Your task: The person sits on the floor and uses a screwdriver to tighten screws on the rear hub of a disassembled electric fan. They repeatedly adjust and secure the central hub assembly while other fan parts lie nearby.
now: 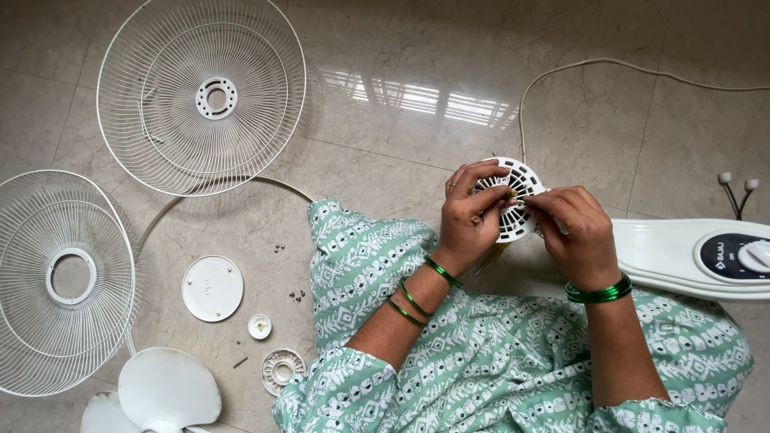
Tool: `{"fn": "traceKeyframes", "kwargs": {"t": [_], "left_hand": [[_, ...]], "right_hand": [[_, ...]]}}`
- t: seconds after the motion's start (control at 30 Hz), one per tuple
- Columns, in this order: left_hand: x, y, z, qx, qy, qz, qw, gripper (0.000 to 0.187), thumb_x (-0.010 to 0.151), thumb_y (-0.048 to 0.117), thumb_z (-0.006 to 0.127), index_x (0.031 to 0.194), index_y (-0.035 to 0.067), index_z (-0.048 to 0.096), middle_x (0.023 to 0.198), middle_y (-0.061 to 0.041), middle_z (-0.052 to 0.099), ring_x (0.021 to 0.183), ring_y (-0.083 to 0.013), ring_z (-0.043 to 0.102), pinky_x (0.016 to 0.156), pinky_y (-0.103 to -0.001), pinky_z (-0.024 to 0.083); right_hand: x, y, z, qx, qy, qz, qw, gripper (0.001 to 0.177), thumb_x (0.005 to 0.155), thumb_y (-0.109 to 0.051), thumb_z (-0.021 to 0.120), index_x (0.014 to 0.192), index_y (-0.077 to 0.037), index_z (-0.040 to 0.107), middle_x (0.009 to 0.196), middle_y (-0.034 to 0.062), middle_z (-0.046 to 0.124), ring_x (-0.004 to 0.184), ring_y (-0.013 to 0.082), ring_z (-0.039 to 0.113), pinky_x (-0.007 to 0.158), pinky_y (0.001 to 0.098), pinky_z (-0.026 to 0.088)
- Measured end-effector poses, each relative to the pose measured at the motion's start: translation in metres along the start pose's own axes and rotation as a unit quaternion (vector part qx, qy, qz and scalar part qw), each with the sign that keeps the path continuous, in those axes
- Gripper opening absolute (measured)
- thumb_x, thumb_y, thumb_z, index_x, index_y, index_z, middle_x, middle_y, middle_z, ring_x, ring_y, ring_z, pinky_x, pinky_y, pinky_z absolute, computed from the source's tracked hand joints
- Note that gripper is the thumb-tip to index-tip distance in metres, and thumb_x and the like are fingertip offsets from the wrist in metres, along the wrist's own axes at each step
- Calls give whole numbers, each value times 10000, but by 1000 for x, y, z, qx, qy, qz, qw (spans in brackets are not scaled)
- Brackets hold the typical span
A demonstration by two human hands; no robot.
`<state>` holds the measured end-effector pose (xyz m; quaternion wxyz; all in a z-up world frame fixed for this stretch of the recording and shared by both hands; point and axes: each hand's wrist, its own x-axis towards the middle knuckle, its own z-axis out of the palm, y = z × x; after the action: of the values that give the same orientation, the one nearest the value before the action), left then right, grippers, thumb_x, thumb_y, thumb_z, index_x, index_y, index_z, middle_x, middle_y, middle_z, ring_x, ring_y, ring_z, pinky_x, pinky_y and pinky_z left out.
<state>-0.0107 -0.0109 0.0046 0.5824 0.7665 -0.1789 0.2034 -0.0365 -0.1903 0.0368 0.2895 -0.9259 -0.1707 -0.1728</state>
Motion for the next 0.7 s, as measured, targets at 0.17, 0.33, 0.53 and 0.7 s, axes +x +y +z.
{"fn": "traceKeyframes", "kwargs": {"t": [0.17,0.33,0.53,0.7], "left_hand": [[0,0,0,-5,3,4,1000,140,838,-15,758,951,63,733,1226,-33,680,1294,-247,613,1124,-398,439],[0,0,1,0,5,11,1000,150,834,-27,750,951,65,731,1230,-31,672,1296,-250,614,1150,-419,428],[-1,-1,1,-3,3,13,1000,147,840,-24,753,952,68,728,1226,-29,670,1288,-244,618,1142,-418,433],[-2,-2,1,-10,6,5,1000,152,842,-29,744,959,67,731,1232,-27,671,1290,-239,620,1128,-408,455]], "right_hand": [[6,2,-2,-30,-32,-2,999,219,842,-61,794,1056,-97,769,1014,37,731,952,229,668,829,375,546],[8,2,1,0,-44,48,998,208,847,-124,818,1053,-138,793,994,29,724,920,207,664,776,358,544],[7,7,7,38,-44,97,994,213,833,-124,832,1043,-144,803,979,21,729,897,172,675,743,328,565],[8,10,6,90,-61,129,986,229,834,-97,823,1058,-135,798,1012,50,728,923,165,691,764,311,589]]}}
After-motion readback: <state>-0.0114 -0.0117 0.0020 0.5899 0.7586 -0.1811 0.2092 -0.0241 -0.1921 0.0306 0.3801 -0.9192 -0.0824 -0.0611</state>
